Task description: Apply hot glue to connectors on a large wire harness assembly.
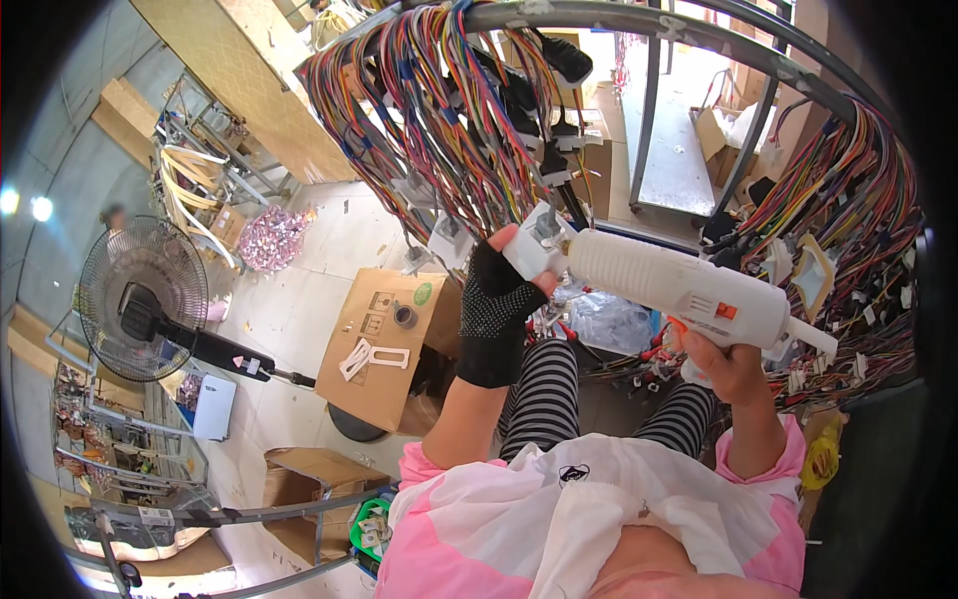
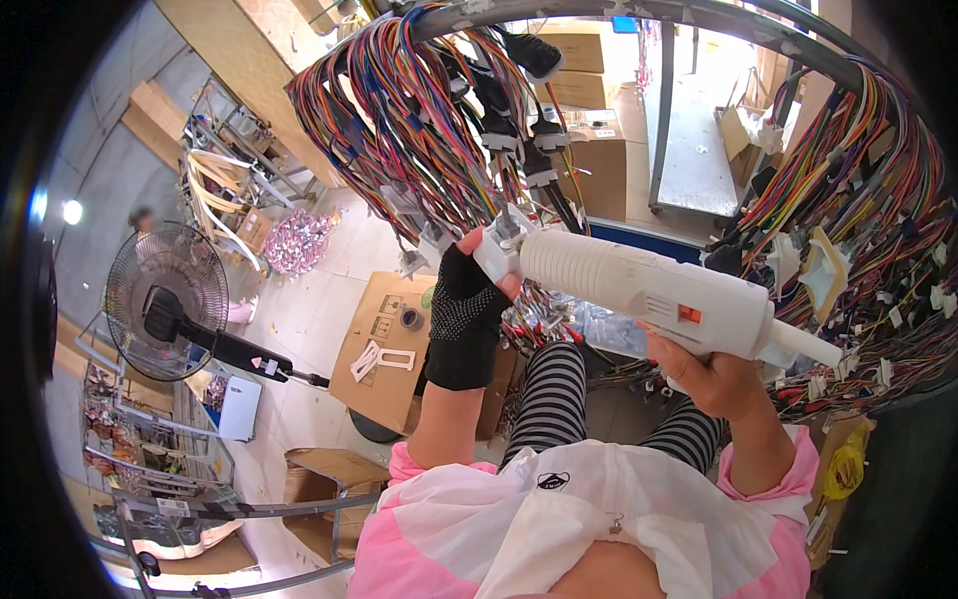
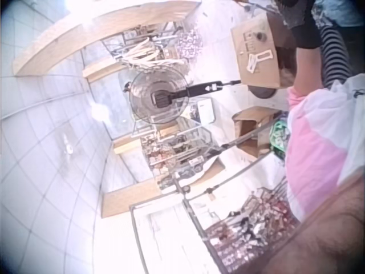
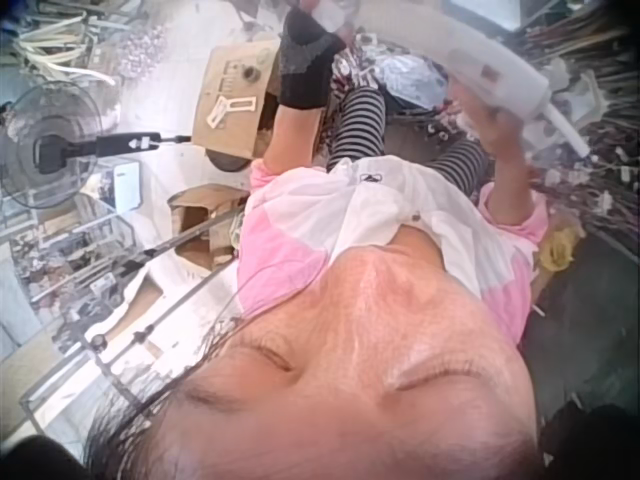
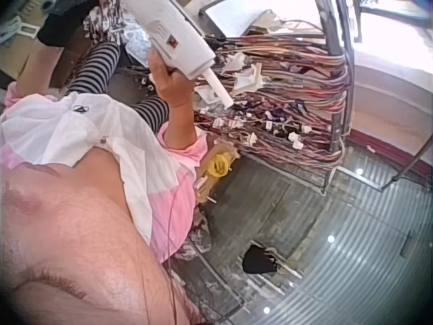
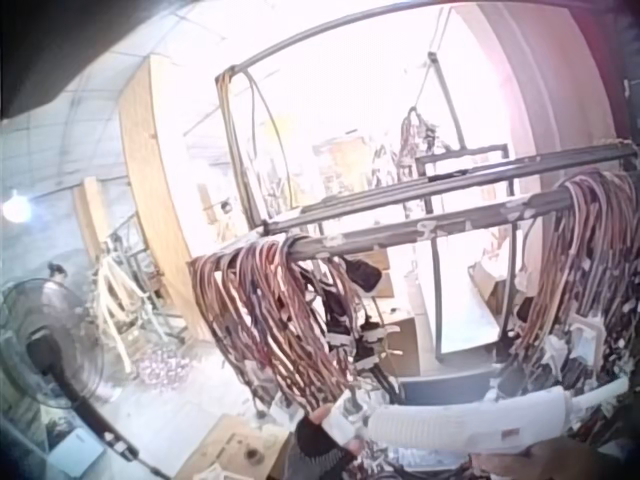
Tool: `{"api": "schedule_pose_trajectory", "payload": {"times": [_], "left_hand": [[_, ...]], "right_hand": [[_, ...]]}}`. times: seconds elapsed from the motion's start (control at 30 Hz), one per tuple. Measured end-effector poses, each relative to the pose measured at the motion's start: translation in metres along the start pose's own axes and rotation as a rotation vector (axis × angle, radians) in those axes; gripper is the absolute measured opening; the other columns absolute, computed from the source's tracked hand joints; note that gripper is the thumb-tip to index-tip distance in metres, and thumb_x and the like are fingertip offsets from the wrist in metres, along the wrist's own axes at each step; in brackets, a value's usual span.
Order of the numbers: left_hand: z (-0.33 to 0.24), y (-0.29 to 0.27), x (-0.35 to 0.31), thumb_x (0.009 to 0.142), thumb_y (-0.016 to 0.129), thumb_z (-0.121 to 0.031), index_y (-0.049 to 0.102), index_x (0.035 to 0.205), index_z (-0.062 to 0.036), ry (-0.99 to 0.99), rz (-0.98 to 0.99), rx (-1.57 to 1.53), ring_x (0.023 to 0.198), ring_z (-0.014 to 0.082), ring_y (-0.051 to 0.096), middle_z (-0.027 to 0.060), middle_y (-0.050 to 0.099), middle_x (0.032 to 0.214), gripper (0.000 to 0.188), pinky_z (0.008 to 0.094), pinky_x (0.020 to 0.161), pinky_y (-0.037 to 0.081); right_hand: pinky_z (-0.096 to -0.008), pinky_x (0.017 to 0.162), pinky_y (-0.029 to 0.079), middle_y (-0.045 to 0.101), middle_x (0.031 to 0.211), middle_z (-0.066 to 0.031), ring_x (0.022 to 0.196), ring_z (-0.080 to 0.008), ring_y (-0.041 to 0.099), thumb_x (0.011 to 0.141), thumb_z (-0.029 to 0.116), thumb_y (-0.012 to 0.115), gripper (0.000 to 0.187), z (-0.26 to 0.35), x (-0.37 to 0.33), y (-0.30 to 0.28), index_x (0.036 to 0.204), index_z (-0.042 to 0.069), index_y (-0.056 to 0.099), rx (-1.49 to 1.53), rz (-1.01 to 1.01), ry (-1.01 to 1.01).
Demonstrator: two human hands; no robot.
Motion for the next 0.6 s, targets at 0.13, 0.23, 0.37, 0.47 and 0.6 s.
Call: {"api": "schedule_pose_trajectory", "payload": {"times": [0.13,0.23,0.37,0.47,0.6], "left_hand": [[0.0001,0.0008,-0.0003,0.066,0.069,-0.002,0.039,0.12,-0.0042,-0.01,-0.001,-0.03,0.099,0.0192,0.052,0.0102,0.051,0.11,0.063,0.0293,0.083,0.044],[-0.0041,0.002,-0.0003,0.066,0.07,-0.003,0.039,0.12,-0.0044,0.029,0.003,-0.002,0.097,0.0187,0.053,0.0103,0.051,0.109,0.062,0.0285,0.079,0.046],[-0.0038,0.0019,0.0003,0.067,0.071,-0.004,0.038,0.12,-0.0045,0.044,0.007,-0.036,0.091,0.0178,0.054,0.0101,0.051,0.107,0.062,0.0273,0.073,0.048],[-0.0014,0.0007,0.0008,0.067,0.071,-0.004,0.038,0.12,-0.0044,0.041,-0.003,-0.052,0.091,0.0176,0.055,0.0099,0.051,0.106,0.063,0.0271,0.073,0.048],[-0.0045,0.0003,-0.0007,0.067,0.071,-0.006,0.039,0.119,-0.0038,0.075,-0.007,-0.043,0.096,0.0177,0.053,0.0091,0.051,0.107,0.061,0.0283,0.078,0.046]], "right_hand": [[-0.0242,0.068,0.046,0.059,0.089,-0.0079,0.076,-0.0115,0.056,0.079,0.006,0.056,0.034,-0.0004,-0.001,-0.0015,0.111,-0.003,0.047,0.031,-0.017,0.012],[-0.024,0.067,0.046,0.059,0.089,-0.0076,0.074,-0.0114,0.056,0.079,0.005,0.056,0.034,-0.0018,-0.0018,-0.0087,0.11,-0.004,0.047,0.006,-0.035,0.022],[-0.0243,0.067,0.046,0.059,0.09,-0.0081,0.075,-0.0115,0.056,0.079,0.005,0.056,0.034,-0.0034,-0.003,-0.0083,0.11,-0.004,0.047,-0.024,-0.025,0.042],[-0.0245,0.067,0.046,0.059,0.089,-0.0081,0.075,-0.0114,0.056,0.079,0.006,0.057,0.034,-0.0011,-0.0029,-0.0052,0.11,-0.004,0.047,-0.041,-0.042,0.006],[-0.0249,0.067,0.047,0.059,0.088,-0.0082,0.075,-0.0119,0.056,0.078,0.006,0.057,0.034,-0.0013,-0.0037,-0.0018,0.109,-0.004,0.048,0.006,-0.045,0.054]]}}
Point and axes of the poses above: each hand's wrist, its own x-axis towards the middle knuckle, its own y-axis out of the palm, z = x × y, the point moved 7 cm from there along x, towards the middle knuckle
